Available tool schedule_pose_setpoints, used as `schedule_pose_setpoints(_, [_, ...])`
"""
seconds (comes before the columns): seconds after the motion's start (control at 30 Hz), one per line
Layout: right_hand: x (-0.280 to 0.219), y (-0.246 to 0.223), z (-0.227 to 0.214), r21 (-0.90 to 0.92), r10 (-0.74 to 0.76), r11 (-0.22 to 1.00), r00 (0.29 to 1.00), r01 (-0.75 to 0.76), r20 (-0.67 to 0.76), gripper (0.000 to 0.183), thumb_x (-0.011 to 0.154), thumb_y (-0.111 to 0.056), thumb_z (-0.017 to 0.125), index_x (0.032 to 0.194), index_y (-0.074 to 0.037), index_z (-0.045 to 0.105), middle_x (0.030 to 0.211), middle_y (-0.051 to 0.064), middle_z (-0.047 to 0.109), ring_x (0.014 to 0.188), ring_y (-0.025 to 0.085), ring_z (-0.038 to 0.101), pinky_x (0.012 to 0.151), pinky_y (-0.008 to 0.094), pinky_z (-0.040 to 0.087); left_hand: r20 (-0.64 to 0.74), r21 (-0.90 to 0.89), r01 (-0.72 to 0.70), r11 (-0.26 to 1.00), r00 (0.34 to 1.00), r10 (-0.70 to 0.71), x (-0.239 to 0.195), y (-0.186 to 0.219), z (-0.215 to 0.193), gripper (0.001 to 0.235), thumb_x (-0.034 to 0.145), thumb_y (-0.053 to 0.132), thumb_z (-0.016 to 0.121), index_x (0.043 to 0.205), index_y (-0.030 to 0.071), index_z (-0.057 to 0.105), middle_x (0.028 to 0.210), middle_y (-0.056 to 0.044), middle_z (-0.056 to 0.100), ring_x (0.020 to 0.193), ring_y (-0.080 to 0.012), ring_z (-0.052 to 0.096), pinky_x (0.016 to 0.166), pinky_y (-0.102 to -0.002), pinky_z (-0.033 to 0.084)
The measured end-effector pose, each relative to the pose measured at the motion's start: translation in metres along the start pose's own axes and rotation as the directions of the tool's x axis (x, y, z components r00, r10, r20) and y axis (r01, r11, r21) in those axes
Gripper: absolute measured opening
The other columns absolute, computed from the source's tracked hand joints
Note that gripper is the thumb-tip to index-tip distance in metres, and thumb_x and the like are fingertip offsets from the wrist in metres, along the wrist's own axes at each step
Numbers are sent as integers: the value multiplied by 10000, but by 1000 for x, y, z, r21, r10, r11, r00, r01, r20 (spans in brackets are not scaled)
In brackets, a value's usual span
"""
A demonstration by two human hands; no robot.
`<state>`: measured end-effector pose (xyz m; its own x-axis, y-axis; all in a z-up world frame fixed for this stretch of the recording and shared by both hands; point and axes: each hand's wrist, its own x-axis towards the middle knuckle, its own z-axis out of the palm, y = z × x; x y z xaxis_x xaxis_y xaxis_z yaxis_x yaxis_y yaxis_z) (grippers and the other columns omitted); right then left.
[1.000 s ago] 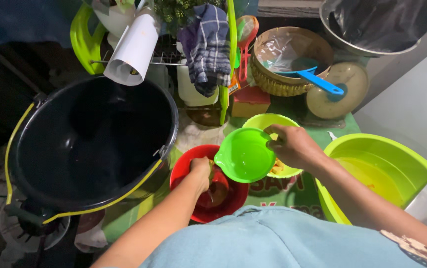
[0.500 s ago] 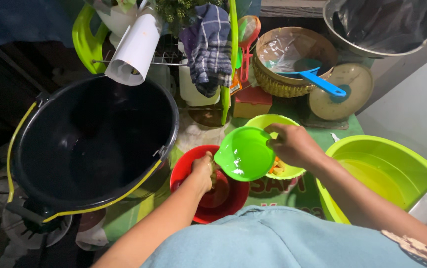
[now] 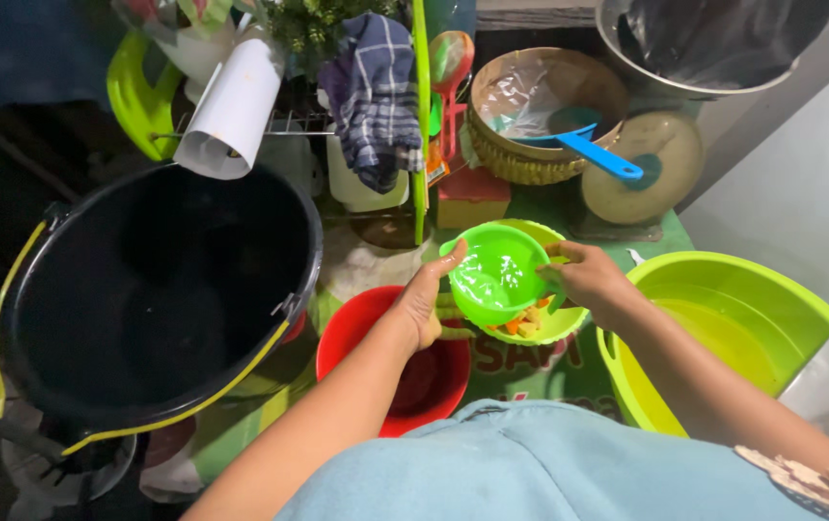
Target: The person washes chopped orange and yellow vegetables in a red bowl filled with water, then transfers them to a green bowl. They rinse the red bowl and pour the water into a larger green basin, repeating the process with fresh water from a black bucket.
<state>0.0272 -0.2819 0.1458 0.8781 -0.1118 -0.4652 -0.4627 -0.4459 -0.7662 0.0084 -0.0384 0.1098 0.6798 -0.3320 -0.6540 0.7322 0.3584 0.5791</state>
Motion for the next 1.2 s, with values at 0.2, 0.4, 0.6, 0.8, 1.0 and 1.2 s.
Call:
schedule_pose_setpoints(0.2, [12, 10, -2, 139, 60, 988, 998, -64, 27, 471, 911, -159, 683, 1376, -110, 620, 1123, 114, 733, 951, 215, 701, 759, 392, 582, -13, 80, 0, 997, 1000, 1, -1, 12, 18, 782, 676, 396, 812, 1380, 222, 520, 1377, -163, 618, 1275, -406, 553, 1010, -735, 332])
schedule_pose_setpoints(0.4, [17, 18, 4, 298, 69, 950, 994, -93, 90, 492, 921, -114, 642, 1407, -74, 574, 1167, 133, 712, 1006, 270, 703, 864, 469, 602, -44, 4, -121, 993, 992, 122, 10, 9, 21, 612, 699, 154, 770, 1236, 226, 484, 1266, -113, 653, 1137, -373, 676, 866, -677, 540])
schedule_pose_setpoints(0.6, [35, 28, 6, 347, 165, 916, 978, -200, 129, 484, 953, -139, 610, 1421, -161, 488, 1343, 44, 624, 1200, 230, 617, 990, 509, 537, -135, 33, -160, 987, 977, 163, 19, 4, 27, 692, 700, 135, 749, 1316, 223, 445, 1267, -121, 655, 1104, -370, 684, 805, -621, 560])
schedule_pose_setpoints(0.8, [92, 71, 14, 630, 274, 710, 948, -314, 163, 313, 1017, -142, 524, 1305, -101, 638, 1110, 72, 626, 944, 219, 598, 835, 403, 527, -273, 168, -220, 961, 926, 260, 22, 7, 34, 909, 660, 98, 761, 1484, 234, 403, 1303, -107, 628, 1060, -303, 683, 801, -565, 588])
schedule_pose_setpoints(1.0, [160, 128, 24, 743, 429, 479, 863, -467, 266, 282, 996, 3, 433, 1165, -109, 628, 949, 109, 642, 714, 168, 552, 652, 296, 520, -319, 292, -359, 887, 837, 444, 29, 6, 40, 869, 616, 47, 791, 1433, 90, 498, 1233, -150, 677, 1023, -263, 709, 817, -390, 610])
schedule_pose_setpoints(1.2, [190, 156, 36, 761, 454, 381, 823, -525, 341, 243, 968, 78, 454, 1108, -37, 616, 887, 91, 582, 708, 185, 539, 651, 337, 527, -325, 395, -406, 824, 778, 539, 35, 4, 44, 880, 601, 60, 815, 1426, 65, 508, 1214, -151, 687, 1034, -244, 708, 845, -354, 593])
